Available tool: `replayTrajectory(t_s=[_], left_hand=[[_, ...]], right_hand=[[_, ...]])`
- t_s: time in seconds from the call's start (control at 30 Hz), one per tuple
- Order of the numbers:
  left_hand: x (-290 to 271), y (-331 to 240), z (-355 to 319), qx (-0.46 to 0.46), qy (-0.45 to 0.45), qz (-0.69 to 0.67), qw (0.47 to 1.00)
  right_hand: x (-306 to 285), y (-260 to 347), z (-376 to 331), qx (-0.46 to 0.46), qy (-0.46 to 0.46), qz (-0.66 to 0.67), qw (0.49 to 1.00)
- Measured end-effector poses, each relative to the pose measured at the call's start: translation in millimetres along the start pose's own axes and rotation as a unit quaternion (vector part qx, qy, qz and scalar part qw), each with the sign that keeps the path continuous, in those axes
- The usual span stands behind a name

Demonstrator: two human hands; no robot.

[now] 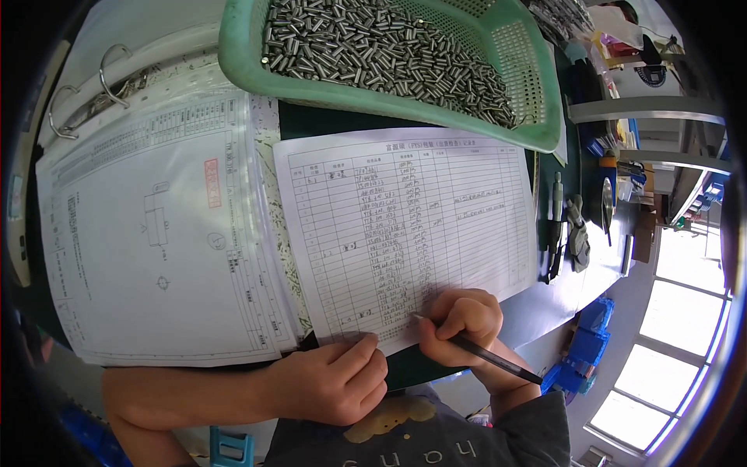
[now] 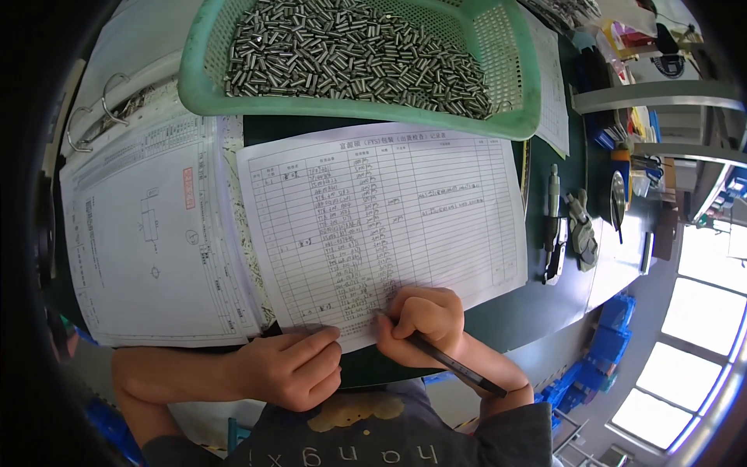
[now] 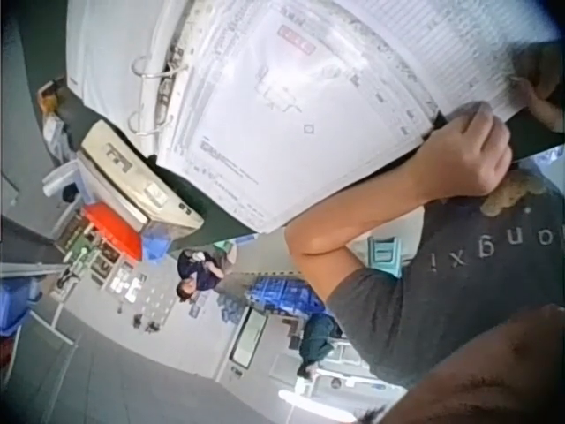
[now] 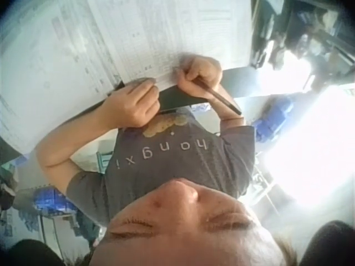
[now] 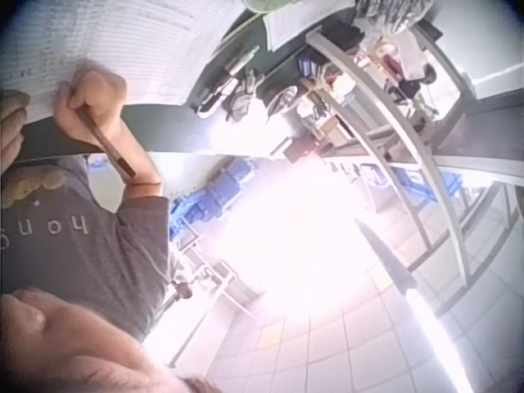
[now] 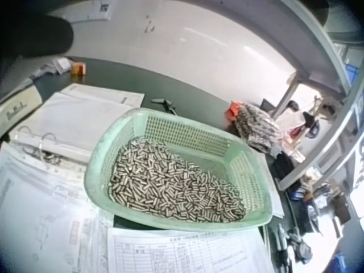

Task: Measure small metal cylinders using a digital micrometer and record the dimensions in an inspection logbook.

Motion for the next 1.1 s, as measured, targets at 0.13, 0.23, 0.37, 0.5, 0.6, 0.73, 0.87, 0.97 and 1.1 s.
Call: replayTrajectory(t_s=[0.13, 0.23, 0.37, 0.5, 0.6, 0.73, 0.87, 0.97, 1.1], left_hand=[[1.0, -0.2, -1.3, -0.003, -0.001, 0.001, 1.0], [0.7, 0.3, -2.3, -0.006, -0.005, 0.001, 1.0], [-6.2, -2.2, -0.1, -0.001, 0.007, 0.003, 1.0], [-13.7, 2.5, 6.2, 0.011, 0.039, -0.006, 0.999], [-30.2, 5.7, 19.3, -0.094, 0.117, -0.159, 0.976], [-82.5, 37.5, 29.2, -0.167, 0.129, 0.043, 0.977], [-73.9, 88.2, 41.9, -0.198, 0.277, 0.205, 0.918], [-59.7, 109.7, 40.9, -0.191, 0.393, 0.244, 0.866], [-58.2, 105.7, 45.6, -0.183, 0.347, 0.219, 0.893]], right_hand=[[-0.1, 0.0, 1.8, 0.018, -0.004, 0.014, 1.0], [1.0, 1.7, 3.5, 0.017, 0.01, -0.011, 1.0], [-3.1, -0.4, -0.6, 0.049, -0.024, 0.07, 0.996], [-12.3, -11.3, 1.7, 0.091, -0.138, 0.212, 0.963], [-29.8, -4.4, 3.7, 0.131, -0.217, 0.186, 0.949], [-43.3, -6.7, -21.0, 0.097, -0.265, 0.047, 0.958], [-46.5, -7.9, -78.5, 0.044, -0.404, -0.001, 0.914], [-33.3, -10.0, -108.6, 0.071, -0.465, 0.001, 0.883], [-22.5, -11.2, -148.9, 0.087, -0.538, 0.002, 0.838]])
Point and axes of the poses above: each hand's wrist, its own z-axis towards the middle knuckle, its own x-axis out of the palm, y = z × x, the point moved 4 cm from there along z, towards the middle knuckle, and after that the axes turned 10 degrees about x, right-handed, at the moved point
